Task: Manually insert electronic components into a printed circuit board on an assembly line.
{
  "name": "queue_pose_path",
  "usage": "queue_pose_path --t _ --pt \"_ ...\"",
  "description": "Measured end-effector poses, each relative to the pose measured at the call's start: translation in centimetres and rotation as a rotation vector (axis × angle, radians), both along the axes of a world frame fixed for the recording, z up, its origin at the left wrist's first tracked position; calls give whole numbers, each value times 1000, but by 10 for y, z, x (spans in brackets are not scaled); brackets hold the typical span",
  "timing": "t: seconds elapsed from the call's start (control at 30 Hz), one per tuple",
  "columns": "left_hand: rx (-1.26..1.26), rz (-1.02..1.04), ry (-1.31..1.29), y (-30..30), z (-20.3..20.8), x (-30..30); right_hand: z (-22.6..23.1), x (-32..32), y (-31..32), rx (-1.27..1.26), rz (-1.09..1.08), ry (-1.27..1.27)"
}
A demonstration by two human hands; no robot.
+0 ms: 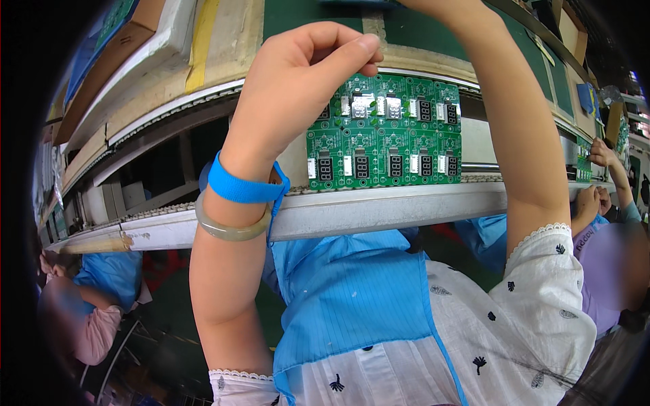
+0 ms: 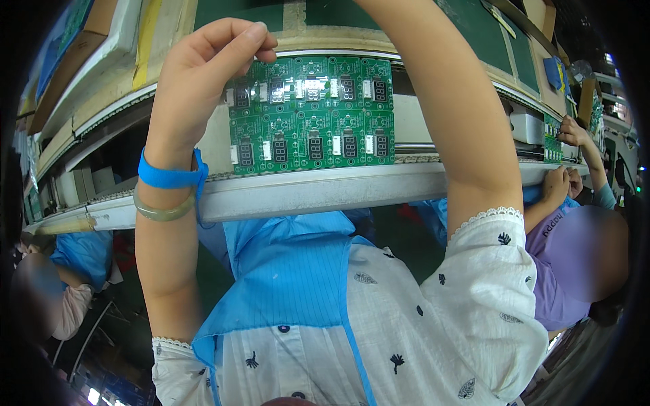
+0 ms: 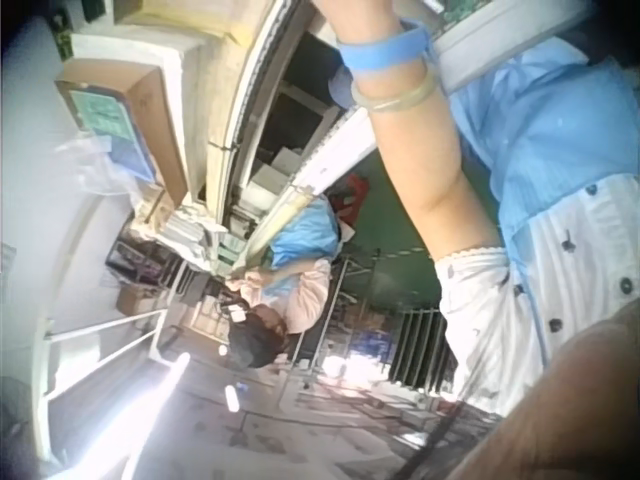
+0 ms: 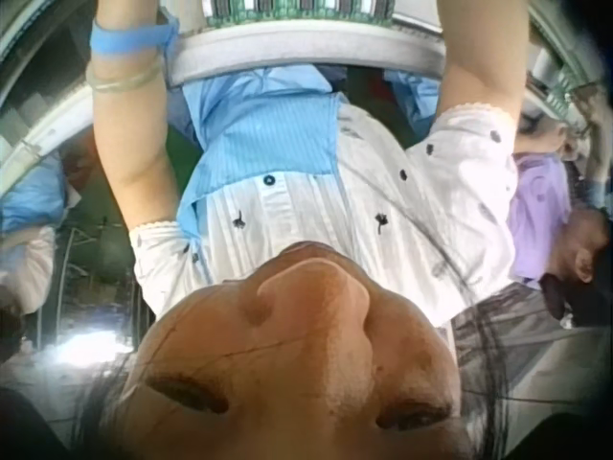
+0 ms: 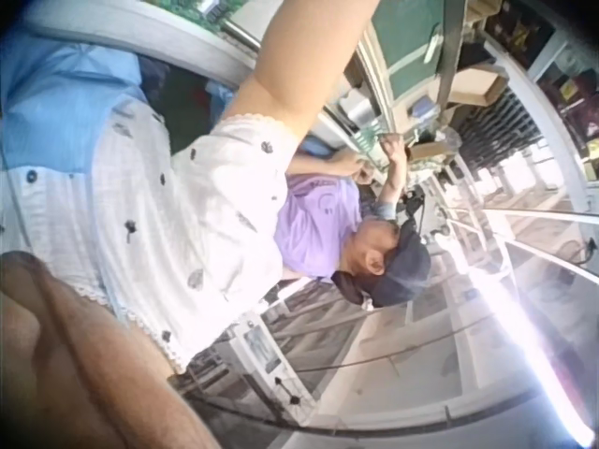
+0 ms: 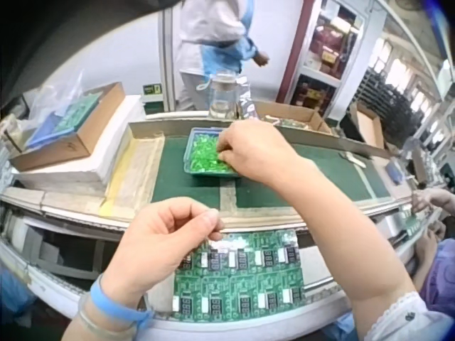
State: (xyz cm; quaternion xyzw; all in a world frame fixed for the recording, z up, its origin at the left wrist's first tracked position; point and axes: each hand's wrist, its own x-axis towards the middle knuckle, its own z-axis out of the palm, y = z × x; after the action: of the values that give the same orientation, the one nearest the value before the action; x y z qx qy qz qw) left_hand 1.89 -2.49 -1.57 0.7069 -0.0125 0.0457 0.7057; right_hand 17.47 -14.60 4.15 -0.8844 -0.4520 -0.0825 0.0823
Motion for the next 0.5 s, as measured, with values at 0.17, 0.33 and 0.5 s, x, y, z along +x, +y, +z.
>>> queue_pose_path --t 0.17,0.33,0.5 --pt "-6 -5 16 1 3 -1 -6 6 3 98 0 11" --pt "-47 0 12 1 1 0 -15 8 -9 474 60 52" --pt "-31 17 -12 -3 0 -1 -2 -42 -39 933 -40 1072"
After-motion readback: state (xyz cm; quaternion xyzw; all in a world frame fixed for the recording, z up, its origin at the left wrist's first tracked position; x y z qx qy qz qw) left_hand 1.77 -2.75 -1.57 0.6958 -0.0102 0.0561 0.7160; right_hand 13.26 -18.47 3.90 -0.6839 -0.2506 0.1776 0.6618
